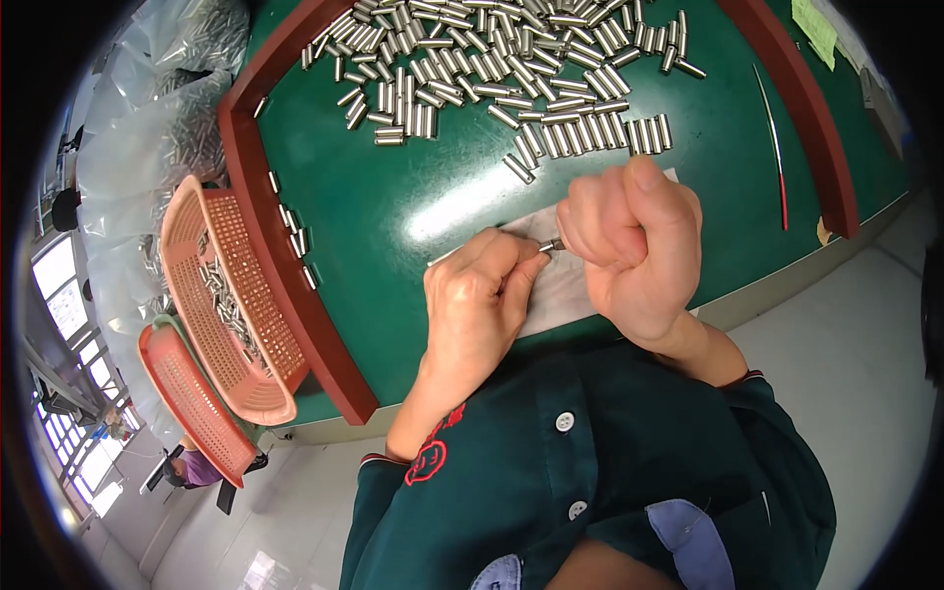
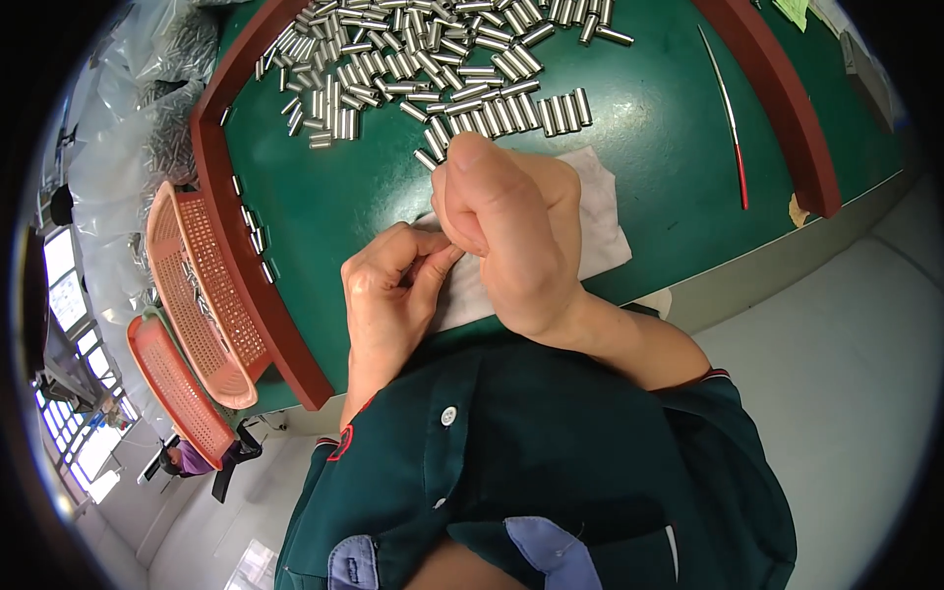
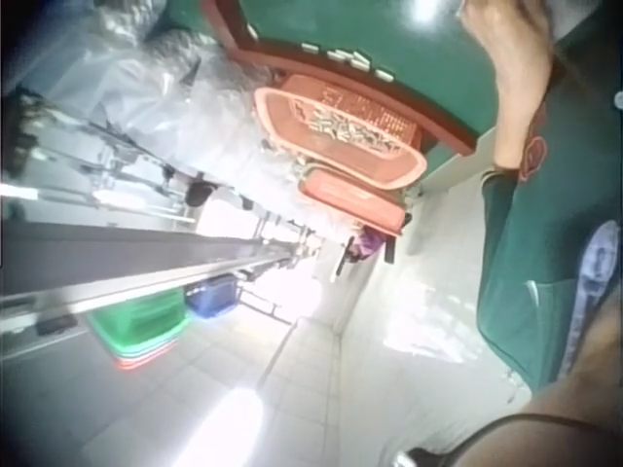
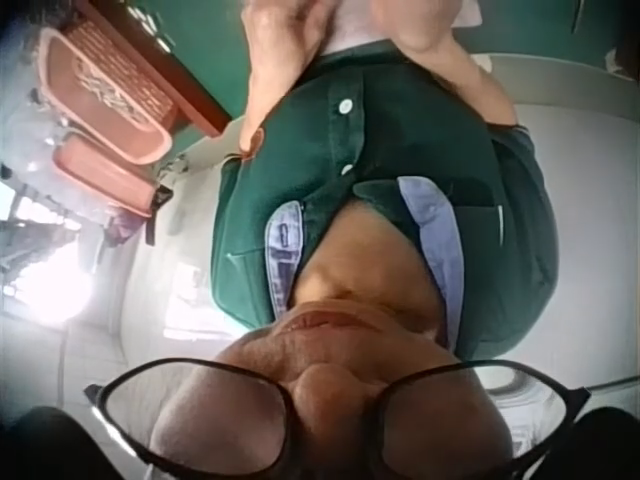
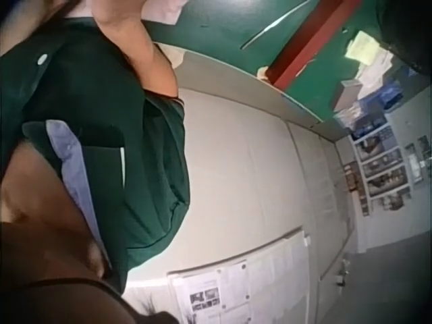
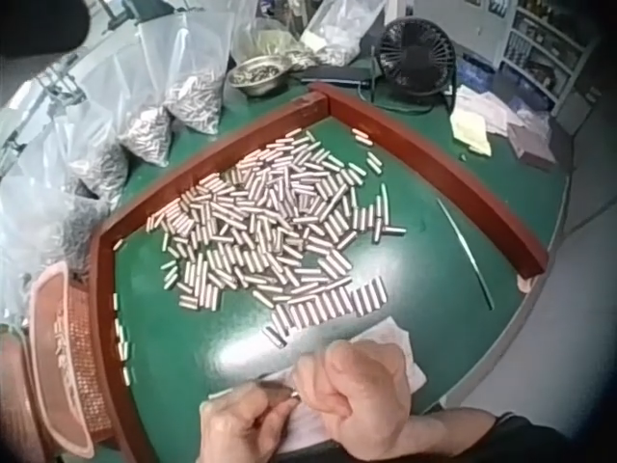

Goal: The recorder is assembling small metal cylinders by inserting components using a thin hand tool.

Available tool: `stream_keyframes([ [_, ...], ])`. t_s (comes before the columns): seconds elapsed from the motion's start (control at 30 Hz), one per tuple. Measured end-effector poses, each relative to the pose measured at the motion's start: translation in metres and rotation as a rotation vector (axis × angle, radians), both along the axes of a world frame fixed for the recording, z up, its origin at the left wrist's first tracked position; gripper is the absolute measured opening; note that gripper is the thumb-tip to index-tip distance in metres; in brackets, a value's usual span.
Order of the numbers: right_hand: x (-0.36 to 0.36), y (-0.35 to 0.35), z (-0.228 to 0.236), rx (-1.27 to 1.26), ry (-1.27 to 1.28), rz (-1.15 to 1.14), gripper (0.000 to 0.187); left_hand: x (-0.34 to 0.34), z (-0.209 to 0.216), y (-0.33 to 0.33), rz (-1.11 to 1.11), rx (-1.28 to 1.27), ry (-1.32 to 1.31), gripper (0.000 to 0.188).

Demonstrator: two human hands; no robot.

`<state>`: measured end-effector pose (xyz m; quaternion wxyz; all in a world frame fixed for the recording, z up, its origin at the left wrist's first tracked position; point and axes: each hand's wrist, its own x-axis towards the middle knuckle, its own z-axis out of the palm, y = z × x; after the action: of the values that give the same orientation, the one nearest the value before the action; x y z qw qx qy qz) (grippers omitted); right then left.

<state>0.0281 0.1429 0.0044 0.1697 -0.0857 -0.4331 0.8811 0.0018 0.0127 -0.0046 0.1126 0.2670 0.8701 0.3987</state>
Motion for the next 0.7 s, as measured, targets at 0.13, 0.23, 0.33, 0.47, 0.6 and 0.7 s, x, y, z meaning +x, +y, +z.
stream_keyframes([
  [0.13, 0.002, -0.002, 0.000, 0.030, 0.000, 0.025, 0.044, 0.000, 0.000, -0.001, -0.005, 0.005, -0.022, 0.008],
  [0.23, 0.002, -0.005, 0.002, 0.066, -0.008, 0.046, 0.044, -0.003, 0.001, -0.001, -0.008, -0.006, -0.030, 0.008],
  [0.33, 0.000, -0.007, 0.005, 0.131, -0.109, 0.068, 0.044, -0.005, 0.003, -0.003, -0.006, -0.018, -0.039, 0.008],
  [0.47, 0.005, -0.008, 0.003, 0.200, -0.006, 0.082, 0.043, -0.004, 0.002, -0.004, -0.024, -0.015, -0.030, 0.008],
  [0.6, 0.005, -0.011, -0.001, 0.148, 0.055, 0.015, 0.037, -0.002, 0.001, -0.005, -0.015, 0.017, -0.038, 0.008],
  [0.7, 0.006, -0.005, -0.009, -0.083, 0.178, -0.033, 0.038, -0.003, 0.009, -0.007, 0.037, 0.071, -0.207, 0.007],
])
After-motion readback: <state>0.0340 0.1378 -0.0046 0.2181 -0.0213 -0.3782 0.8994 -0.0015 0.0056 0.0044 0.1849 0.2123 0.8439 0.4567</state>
